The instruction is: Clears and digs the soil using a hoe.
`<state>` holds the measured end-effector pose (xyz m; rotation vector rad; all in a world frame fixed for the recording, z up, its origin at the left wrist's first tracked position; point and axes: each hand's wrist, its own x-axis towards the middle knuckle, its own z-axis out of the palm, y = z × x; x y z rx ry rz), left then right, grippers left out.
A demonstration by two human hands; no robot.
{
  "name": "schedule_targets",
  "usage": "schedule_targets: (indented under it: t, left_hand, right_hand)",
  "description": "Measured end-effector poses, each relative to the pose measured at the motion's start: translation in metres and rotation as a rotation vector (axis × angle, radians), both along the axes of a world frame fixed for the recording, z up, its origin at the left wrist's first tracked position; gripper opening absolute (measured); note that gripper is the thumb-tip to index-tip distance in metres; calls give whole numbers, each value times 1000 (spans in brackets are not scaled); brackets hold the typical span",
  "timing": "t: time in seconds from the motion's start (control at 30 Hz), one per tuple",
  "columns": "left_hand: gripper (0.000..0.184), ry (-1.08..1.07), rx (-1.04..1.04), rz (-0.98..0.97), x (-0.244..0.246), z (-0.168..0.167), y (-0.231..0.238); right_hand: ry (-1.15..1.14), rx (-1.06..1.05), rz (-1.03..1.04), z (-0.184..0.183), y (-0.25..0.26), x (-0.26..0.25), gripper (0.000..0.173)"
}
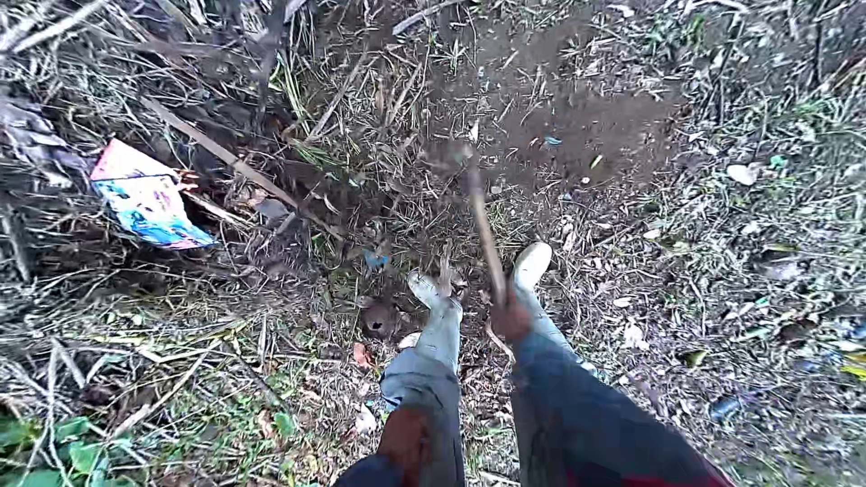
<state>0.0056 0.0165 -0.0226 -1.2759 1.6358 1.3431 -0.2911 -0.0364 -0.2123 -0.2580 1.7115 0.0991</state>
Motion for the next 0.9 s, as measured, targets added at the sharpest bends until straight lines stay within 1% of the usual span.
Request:
schedule_targets:
  t: [0.07, 0.13, 0.17, 0.2, 0.23, 0.27, 0.3, 0.33, 0.37, 0.4, 0.43, 0.47, 0.5, 0.53, 0.57, 0.63, 0.7, 0.77, 0.8, 0.83, 0.87, 0.9]
  left_hand:
    - [38, 8, -7, 13, 3, -4, -3]
    - [34, 67, -116, 57, 10, -4, 9]
    - [32, 103, -199, 80, 13, -7, 16]
    - [32, 132, -258, 101, 17, -12, 21]
    - [32, 146, -253, 120, 19, -12, 24]
    - [33, 148, -228, 134, 20, -10, 25]
    - [34, 149, -212, 133, 22, -9, 26]
    - [35, 153, -216, 119, 23, -7, 25]
    - [35, 155, -206, 105, 22, -6, 23]
    - [35, 148, -175, 99, 20, -5, 18]
    - [35, 142, -154, 95, 18, -9, 12]
    - [36, 138, -131, 93, 16, -11, 11]
    - [36, 137, -107, 87, 15, -6, 14]
    - [36, 135, -100, 83, 14, 0, 16]
    - [35, 132, -127, 84, 12, -3, 16]
    - [32, 125, -197, 90, 11, -10, 17]
    - [30, 148, -235, 101, 13, -7, 24]
    - [30, 177, -263, 120, 17, -9, 27]
    - [31, 173, -231, 130, 17, -8, 25]
    - [32, 172, -196, 138, 16, -8, 23]
    - [33, 170, -184, 145, 15, -9, 23]
    - [33, 156, -163, 156, 14, -9, 22]
  right_hand:
    - [136, -154, -310, -16, -63, -15, 77]
    - [253, -328, -690, -38, -128, -25, 82]
    - [290, -416, -839, -57, -159, -29, 84]
    - [313, -477, -951, -72, -189, -30, 84]
    - [326, -486, -1001, -88, -204, -27, 82]
    - [329, -430, -937, -104, -193, -15, 80]
    - [278, -332, -751, -116, -155, 5, 79]
    - [184, -236, -502, -122, -97, 28, 77]
    - [61, -149, -175, -112, -34, 45, 76]
    - [-39, -75, 87, -92, 18, 59, 77]
    - [-114, -14, 226, -69, 50, 72, 79]
    - [-153, 60, 264, -41, 70, 82, 82]
    - [-157, 134, 241, -10, 85, 89, 85]
    - [-131, 169, 189, 14, 88, 93, 85]
    - [-76, 146, 108, 21, 82, 92, 83]
    - [58, 6, -107, 21, 55, 80, 79]
    - [145, -98, -333, 24, 18, 66, 84]
    - [183, -138, -523, 22, -25, 61, 88]
    - [201, -116, -559, 23, -40, 63, 89]
    - [206, -88, -547, 26, -47, 66, 88]
    - [180, -50, -486, 34, -45, 72, 86]
    - [126, -2, -355, 47, -37, 81, 84]
